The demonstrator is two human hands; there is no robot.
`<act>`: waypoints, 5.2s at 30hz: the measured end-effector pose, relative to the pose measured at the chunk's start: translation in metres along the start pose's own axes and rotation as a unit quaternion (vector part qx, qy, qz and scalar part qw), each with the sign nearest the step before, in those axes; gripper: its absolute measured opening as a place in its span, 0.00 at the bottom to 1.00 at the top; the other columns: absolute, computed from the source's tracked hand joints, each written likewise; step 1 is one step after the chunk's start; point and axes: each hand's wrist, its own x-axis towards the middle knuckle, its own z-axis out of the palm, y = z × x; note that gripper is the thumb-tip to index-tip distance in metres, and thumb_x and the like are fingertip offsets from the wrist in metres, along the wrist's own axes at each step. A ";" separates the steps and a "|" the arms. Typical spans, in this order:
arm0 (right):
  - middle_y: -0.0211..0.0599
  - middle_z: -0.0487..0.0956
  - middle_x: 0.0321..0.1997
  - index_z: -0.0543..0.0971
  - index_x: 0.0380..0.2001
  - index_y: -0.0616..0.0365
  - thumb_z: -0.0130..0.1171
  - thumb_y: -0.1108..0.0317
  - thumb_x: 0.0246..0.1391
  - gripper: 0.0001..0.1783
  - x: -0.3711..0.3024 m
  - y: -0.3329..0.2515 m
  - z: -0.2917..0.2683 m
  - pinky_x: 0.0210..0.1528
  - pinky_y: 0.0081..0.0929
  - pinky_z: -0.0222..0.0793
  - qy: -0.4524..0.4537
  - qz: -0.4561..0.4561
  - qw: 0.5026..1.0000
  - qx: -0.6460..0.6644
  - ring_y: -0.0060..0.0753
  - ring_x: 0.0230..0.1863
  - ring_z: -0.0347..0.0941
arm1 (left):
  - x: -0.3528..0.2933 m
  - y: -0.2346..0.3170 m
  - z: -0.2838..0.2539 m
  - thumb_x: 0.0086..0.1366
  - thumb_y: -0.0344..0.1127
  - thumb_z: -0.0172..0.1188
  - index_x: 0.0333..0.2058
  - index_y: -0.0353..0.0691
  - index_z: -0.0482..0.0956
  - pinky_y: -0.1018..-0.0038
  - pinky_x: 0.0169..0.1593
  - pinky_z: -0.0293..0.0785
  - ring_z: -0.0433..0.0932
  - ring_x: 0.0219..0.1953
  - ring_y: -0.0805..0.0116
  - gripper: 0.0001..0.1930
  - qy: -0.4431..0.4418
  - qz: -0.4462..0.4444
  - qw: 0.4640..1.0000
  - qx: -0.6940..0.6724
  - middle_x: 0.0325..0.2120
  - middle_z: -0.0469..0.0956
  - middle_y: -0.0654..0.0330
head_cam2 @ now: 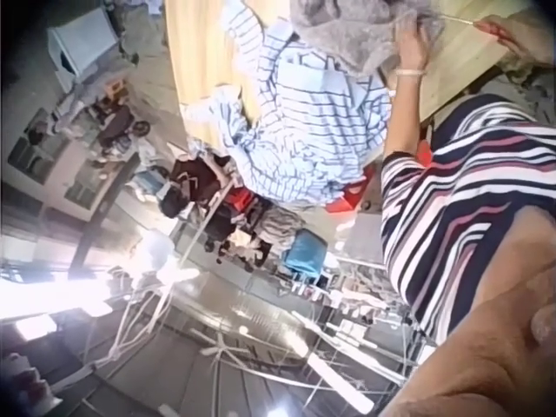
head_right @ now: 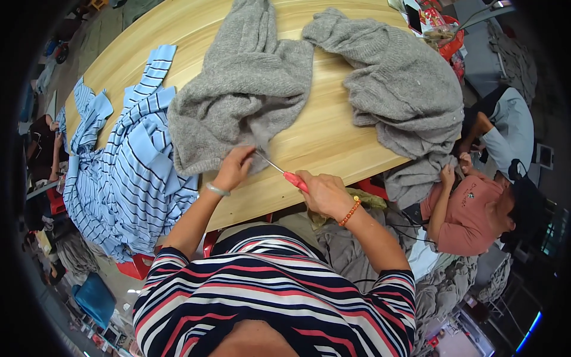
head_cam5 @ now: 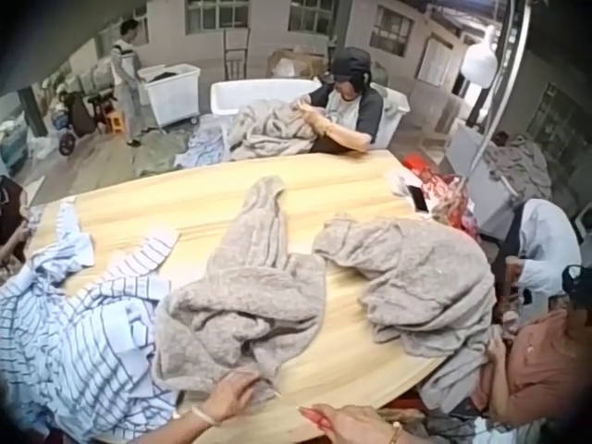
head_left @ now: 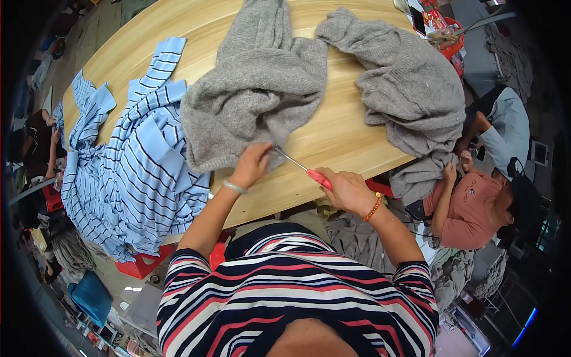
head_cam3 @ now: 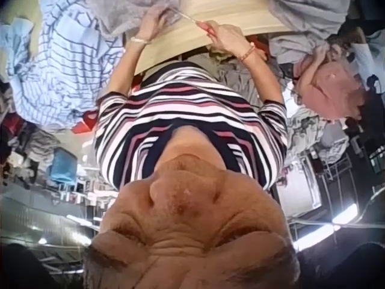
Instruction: Trim loose threads from a garment using scissors and button up a shirt for quality inspection.
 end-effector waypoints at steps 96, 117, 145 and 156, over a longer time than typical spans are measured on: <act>0.55 0.78 0.32 0.69 0.54 0.49 0.56 0.63 0.56 0.22 -0.038 0.057 -0.010 0.39 0.49 0.70 0.248 0.099 0.963 0.044 0.59 0.36 0.75 | 0.134 0.099 0.058 0.49 0.34 0.66 0.57 0.44 0.68 0.60 0.51 0.62 0.67 0.50 0.51 0.34 0.139 0.046 0.965 0.217 0.49 0.68 0.52; 0.53 0.79 0.29 0.73 0.47 0.55 0.53 0.62 0.56 0.16 0.003 0.019 -0.050 0.39 0.49 0.70 0.127 0.049 0.991 -0.011 0.57 0.35 0.77 | 0.091 0.013 0.042 0.60 0.20 0.46 0.43 0.34 0.77 0.66 0.46 0.77 0.79 0.41 0.64 0.14 0.065 -0.224 0.713 -0.661 0.38 0.80 0.57; 0.51 0.80 0.31 0.71 0.50 0.51 0.54 0.62 0.55 0.19 -0.075 0.093 0.036 0.37 0.51 0.70 0.254 0.177 0.947 0.085 0.58 0.34 0.76 | 0.065 0.138 0.010 0.48 0.28 0.59 0.50 0.31 0.72 0.71 0.52 0.69 0.76 0.45 0.65 0.26 0.001 -0.043 0.951 -0.306 0.41 0.78 0.53; 0.49 0.71 0.59 0.66 0.62 0.55 0.52 0.57 0.55 0.31 -0.083 0.148 0.047 0.60 0.39 0.65 0.366 0.068 0.921 -0.114 0.50 0.62 0.65 | 0.259 0.388 0.019 0.49 0.32 0.62 0.46 0.30 0.73 0.67 0.52 0.69 0.75 0.44 0.60 0.24 -0.061 0.302 0.903 -0.299 0.41 0.77 0.51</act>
